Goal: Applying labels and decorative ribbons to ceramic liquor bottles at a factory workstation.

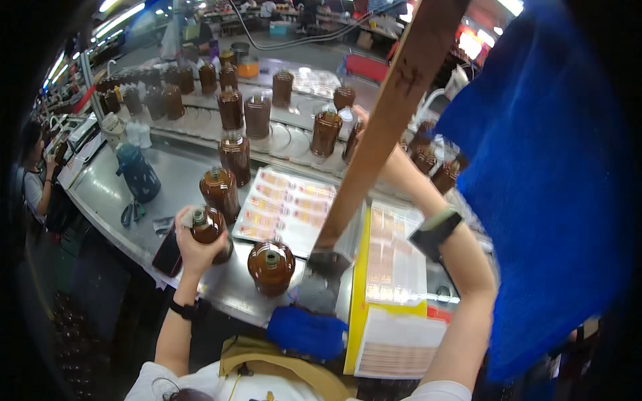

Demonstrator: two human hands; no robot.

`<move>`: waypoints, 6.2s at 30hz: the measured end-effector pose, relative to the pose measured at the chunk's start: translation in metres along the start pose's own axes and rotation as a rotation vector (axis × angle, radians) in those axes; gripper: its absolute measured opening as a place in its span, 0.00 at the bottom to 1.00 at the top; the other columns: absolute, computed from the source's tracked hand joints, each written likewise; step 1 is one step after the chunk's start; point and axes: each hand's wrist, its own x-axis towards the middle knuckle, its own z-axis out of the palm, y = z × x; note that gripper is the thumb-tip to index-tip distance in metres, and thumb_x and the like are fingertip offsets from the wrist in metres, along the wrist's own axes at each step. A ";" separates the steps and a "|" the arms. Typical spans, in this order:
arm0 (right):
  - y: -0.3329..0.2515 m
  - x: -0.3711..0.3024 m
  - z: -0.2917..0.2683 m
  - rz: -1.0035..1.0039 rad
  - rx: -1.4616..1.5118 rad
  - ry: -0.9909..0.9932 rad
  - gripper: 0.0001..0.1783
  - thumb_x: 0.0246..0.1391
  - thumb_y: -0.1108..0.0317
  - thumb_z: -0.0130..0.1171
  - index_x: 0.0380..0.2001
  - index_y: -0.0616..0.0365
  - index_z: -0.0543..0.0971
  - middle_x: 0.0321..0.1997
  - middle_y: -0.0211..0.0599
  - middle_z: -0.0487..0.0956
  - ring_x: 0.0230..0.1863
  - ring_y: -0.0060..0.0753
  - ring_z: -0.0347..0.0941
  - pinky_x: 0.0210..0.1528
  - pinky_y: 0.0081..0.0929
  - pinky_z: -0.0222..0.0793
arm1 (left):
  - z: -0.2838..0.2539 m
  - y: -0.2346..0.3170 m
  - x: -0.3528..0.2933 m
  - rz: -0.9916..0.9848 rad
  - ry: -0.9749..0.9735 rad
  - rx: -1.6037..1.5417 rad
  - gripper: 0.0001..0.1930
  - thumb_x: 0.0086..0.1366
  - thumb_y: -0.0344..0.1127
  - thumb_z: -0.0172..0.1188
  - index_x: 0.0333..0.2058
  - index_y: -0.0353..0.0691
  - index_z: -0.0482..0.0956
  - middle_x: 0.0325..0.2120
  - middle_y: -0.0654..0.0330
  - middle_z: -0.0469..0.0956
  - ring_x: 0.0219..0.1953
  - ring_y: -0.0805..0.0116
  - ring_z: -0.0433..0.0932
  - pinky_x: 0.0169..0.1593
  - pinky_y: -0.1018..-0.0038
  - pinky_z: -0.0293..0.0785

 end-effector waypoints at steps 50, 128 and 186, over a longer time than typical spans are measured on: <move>-0.171 -0.273 0.121 0.746 0.489 0.310 0.34 0.57 0.67 0.70 0.66 0.57 0.73 0.48 0.37 0.79 0.28 0.21 0.62 0.31 0.21 0.62 | 0.130 0.072 -0.043 -0.047 -0.565 -0.366 0.17 0.72 0.35 0.58 0.52 0.27 0.74 0.50 0.40 0.78 0.55 0.48 0.77 0.59 0.61 0.71; -0.129 -0.218 0.119 0.881 0.626 0.399 0.20 0.53 0.59 0.72 0.44 0.60 0.81 0.31 0.27 0.70 0.34 0.19 0.64 0.37 0.20 0.63 | 0.044 0.160 -0.097 -0.733 -1.038 -0.960 0.47 0.61 0.31 0.73 0.70 0.31 0.50 0.62 0.50 0.68 0.64 0.62 0.72 0.67 0.62 0.70; -0.155 -0.262 0.126 0.967 0.911 0.287 0.42 0.56 0.62 0.73 0.67 0.65 0.62 0.32 0.24 0.67 0.35 0.16 0.64 0.40 0.16 0.62 | 0.051 0.154 -0.095 -0.815 -0.941 -1.034 0.46 0.67 0.31 0.68 0.73 0.32 0.46 0.70 0.43 0.59 0.69 0.56 0.65 0.70 0.61 0.65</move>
